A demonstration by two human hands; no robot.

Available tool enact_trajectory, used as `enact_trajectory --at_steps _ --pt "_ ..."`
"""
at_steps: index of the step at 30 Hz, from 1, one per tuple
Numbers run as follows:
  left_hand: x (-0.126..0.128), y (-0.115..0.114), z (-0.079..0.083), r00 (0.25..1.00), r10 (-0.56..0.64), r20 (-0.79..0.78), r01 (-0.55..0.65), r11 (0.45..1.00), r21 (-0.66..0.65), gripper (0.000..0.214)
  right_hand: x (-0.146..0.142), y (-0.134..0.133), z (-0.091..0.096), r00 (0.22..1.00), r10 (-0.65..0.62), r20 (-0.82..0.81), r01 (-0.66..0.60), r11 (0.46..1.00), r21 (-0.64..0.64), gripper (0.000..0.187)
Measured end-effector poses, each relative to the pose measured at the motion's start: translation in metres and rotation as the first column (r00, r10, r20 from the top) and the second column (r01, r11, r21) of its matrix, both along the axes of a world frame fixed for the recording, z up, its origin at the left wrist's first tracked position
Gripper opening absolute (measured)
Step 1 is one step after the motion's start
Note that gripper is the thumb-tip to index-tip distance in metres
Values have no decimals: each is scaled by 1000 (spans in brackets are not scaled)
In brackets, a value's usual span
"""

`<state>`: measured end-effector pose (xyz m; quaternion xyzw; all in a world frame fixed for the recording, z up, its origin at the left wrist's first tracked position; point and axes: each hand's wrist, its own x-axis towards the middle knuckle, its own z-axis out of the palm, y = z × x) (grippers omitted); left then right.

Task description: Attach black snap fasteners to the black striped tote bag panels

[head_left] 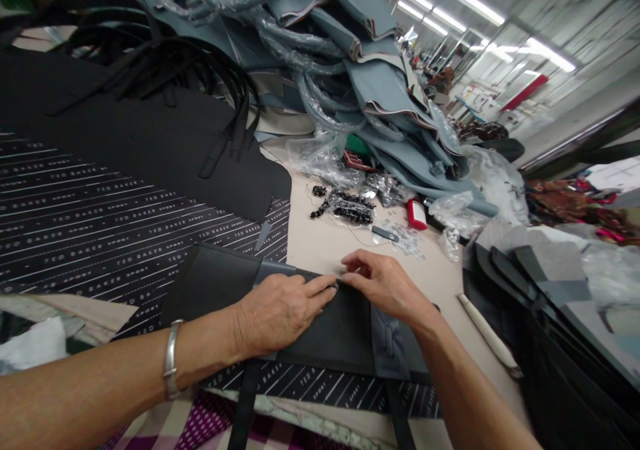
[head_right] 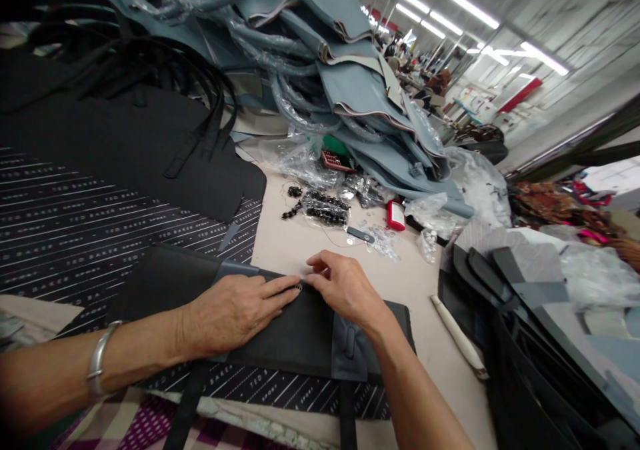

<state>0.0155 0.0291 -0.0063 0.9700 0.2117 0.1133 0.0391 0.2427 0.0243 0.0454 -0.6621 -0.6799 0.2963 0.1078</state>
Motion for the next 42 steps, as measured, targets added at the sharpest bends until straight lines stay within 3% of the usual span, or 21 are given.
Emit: enact_trajectory --at_steps 2,3,5,7,9,11,14,16,17,19,20,21,22,24,26,27,28,29,32,34,42 --pt "0 0 -1 1000 -9 0 9 1000 15 35 33 -20 -2 978 -206 21 201 971 132 29" --pt "0 0 -1 1000 -13 -1 13 1000 17 36 54 -32 -3 942 -326 84 303 929 212 35" --pt "1 0 -1 1000 -16 -14 16 1000 17 37 100 -60 -9 796 -526 299 413 834 367 47" --pt "2 -1 1 999 -12 -40 13 1000 17 39 144 -88 -18 662 -560 499 358 820 446 57" --pt "3 -1 3 998 -5 -69 6 1000 19 40 180 -112 -30 583 -568 580 367 822 436 64" --pt "4 -2 5 996 2 -89 0 1000 25 40 203 -129 -42 560 -575 597 418 818 395 66" --pt "3 -2 6 995 -2 -97 5 1000 31 39 212 -138 -48 595 -593 543 450 805 386 60" --pt "3 -1 6 996 -5 -85 9 999 36 39 200 -136 -40 606 -651 457 478 757 445 54" --pt "3 -1 5 997 -7 -77 10 999 38 38 190 -134 -33 597 -709 376 529 700 480 50" --pt "2 -1 5 998 -6 -62 9 999 41 38 164 -127 -17 567 -823 22 691 490 532 45" --pt "1 -1 5 998 -5 -58 7 999 41 38 148 -123 -9 537 -822 -191 766 380 518 44" --pt "1 -1 5 998 -2 -57 5 999 41 37 132 -118 -3 509 -759 -407 828 303 471 42" --pt "1 -1 5 998 -1 -58 4 999 39 37 115 -112 2 477 -660 -581 873 278 401 39" --pt "0 -1 5 998 0 -59 2 999 35 37 82 -97 8 331 -419 -846 921 339 193 29" --pt "0 -1 5 999 1 -54 1 1000 29 36 51 -81 7 43 -229 -973 883 464 -71 19" --pt "0 -1 5 999 1 -49 1 1000 28 36 38 -72 4 -102 -173 -980 836 519 -179 14" --pt "1 -1 4 999 3 -44 -1 1000 28 36 25 -64 1 -190 -156 -969 795 555 -245 11" --pt "1 -1 4 999 2 -39 -1 1000 28 36 15 -56 -3 -228 -160 -960 770 574 -279 16" --pt "1 -1 2 1000 1 -27 -1 1000 18 35 -5 -37 -17 -177 -204 -963 767 584 -265 46" --pt "1 -1 1 1000 1 -14 -1 1000 2 35 -11 -30 -25 -143 -211 -967 774 585 -242 57" --pt "1 2 3 1000 -15 0 15 998 -55 36 -18 -17 -33 -206 -178 -962 762 588 -272 52"
